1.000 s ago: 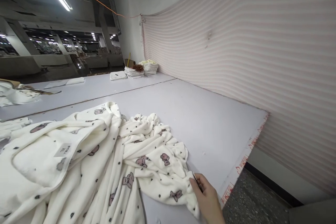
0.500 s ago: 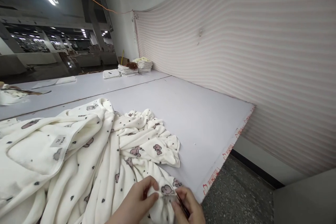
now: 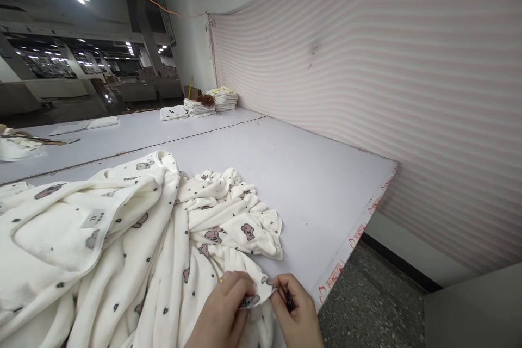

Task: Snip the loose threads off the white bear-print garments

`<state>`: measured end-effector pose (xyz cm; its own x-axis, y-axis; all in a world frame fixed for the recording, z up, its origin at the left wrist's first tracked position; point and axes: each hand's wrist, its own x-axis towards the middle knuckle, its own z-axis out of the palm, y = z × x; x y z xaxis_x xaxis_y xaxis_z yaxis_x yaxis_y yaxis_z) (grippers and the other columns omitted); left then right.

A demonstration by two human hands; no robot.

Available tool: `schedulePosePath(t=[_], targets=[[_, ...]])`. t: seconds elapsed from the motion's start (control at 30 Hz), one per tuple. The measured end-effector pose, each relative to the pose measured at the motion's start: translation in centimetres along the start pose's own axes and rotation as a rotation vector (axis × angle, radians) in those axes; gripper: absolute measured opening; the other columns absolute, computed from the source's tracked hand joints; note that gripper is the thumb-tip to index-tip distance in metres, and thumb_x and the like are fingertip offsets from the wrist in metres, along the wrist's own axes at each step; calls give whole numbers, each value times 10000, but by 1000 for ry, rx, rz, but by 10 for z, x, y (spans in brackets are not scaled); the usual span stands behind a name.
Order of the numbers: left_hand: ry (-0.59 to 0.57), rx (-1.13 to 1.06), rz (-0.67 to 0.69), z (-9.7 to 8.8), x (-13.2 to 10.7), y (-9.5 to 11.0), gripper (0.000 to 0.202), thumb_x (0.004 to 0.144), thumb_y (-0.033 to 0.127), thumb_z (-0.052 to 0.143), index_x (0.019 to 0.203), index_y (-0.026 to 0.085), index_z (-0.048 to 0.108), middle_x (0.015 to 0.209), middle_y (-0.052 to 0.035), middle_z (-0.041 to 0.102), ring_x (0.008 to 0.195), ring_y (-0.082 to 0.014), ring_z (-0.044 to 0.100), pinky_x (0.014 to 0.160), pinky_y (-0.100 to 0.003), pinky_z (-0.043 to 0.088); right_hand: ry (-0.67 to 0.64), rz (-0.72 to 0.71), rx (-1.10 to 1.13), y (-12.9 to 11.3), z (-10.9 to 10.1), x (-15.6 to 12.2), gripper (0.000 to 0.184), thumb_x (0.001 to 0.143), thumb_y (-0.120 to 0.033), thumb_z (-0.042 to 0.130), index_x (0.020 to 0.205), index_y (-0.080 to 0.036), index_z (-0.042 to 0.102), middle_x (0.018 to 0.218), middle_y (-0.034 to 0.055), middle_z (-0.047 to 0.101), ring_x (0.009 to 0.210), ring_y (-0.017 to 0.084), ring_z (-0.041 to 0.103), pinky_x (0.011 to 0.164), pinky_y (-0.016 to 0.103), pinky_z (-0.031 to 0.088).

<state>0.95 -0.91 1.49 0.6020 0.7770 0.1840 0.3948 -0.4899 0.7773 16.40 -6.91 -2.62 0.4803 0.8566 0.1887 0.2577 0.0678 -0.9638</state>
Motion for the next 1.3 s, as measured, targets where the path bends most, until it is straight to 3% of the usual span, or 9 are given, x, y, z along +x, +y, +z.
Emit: schedulePosePath(t=[0.07, 0.13, 0.33, 0.47, 0.63, 0.8, 1.0, 1.17, 1.3], targets=[[-111, -293, -227, -2, 6, 2, 116, 836, 284, 516, 771, 195, 552, 692, -7, 557, 660, -165, 502, 612, -259, 399, 30, 20, -53, -3, 0, 4, 132, 818, -296, 527, 822, -190, 606, 710, 15, 642, 664, 166, 597, 608, 208, 465], [-158, -578, -383, -5, 10, 3, 227, 807, 395, 597, 762, 176, 556, 635, 32, 493, 604, -127, 446, 570, -231, 355, 34, 29, -95, -7, 1, 7, 115, 834, -298, 523, 856, -201, 580, 744, 18, 645, 699, 171, 612, 638, 213, 472], [-74, -956, -503, -6, 13, 1, 300, 735, 432, 710, 808, 168, 586, 752, 1, 584, 743, -149, 528, 713, -263, 407, -71, -229, -96, -13, 11, 4, 157, 818, -318, 583, 947, -242, 630, 881, 40, 655, 767, 177, 636, 674, 213, 493], [-87, -794, -441, -6, 12, -2, 325, 771, 492, 645, 787, 173, 586, 722, 13, 547, 724, -147, 494, 696, -261, 399, -126, -187, -103, -8, 17, 2, 132, 828, -247, 539, 895, -241, 652, 799, 13, 687, 741, 165, 650, 667, 202, 479], [-171, -505, -403, -9, 14, -2, 284, 779, 447, 613, 850, 172, 625, 700, 15, 529, 708, -164, 487, 672, -263, 389, -131, -20, -96, -10, 20, 5, 280, 902, -415, 467, 762, -196, 571, 607, -25, 552, 555, 124, 526, 526, 187, 400], [-146, -611, -422, -14, 19, 0, 274, 800, 429, 568, 773, 156, 576, 716, 1, 533, 739, -174, 484, 704, -281, 387, -155, 30, 34, -11, 14, 8, 227, 846, -420, 541, 866, -197, 581, 694, -10, 575, 638, 148, 561, 593, 207, 443], [-161, -579, -384, -13, 21, -5, 214, 807, 383, 540, 759, 175, 528, 682, 28, 449, 697, -152, 420, 665, -266, 353, -296, -44, -73, -8, 2, 11, 188, 791, -340, 618, 895, -222, 721, 763, 33, 674, 719, 193, 632, 660, 253, 466], [-197, -473, -345, -9, 21, -5, 182, 815, 351, 496, 735, 188, 489, 649, 44, 391, 645, -140, 369, 609, -252, 327, -322, 132, 83, 0, 8, 12, 249, 779, -419, 644, 770, -193, 749, 693, 42, 699, 671, 198, 629, 600, 250, 471], [-65, -420, -209, -11, 19, -6, 182, 791, 329, 526, 694, 206, 434, 794, -10, 482, 747, -173, 457, 692, -274, 381, -137, 208, 69, 17, 8, 30, 320, 768, -459, 635, 902, -180, 717, 808, 60, 699, 790, 232, 639, 708, 292, 492]])
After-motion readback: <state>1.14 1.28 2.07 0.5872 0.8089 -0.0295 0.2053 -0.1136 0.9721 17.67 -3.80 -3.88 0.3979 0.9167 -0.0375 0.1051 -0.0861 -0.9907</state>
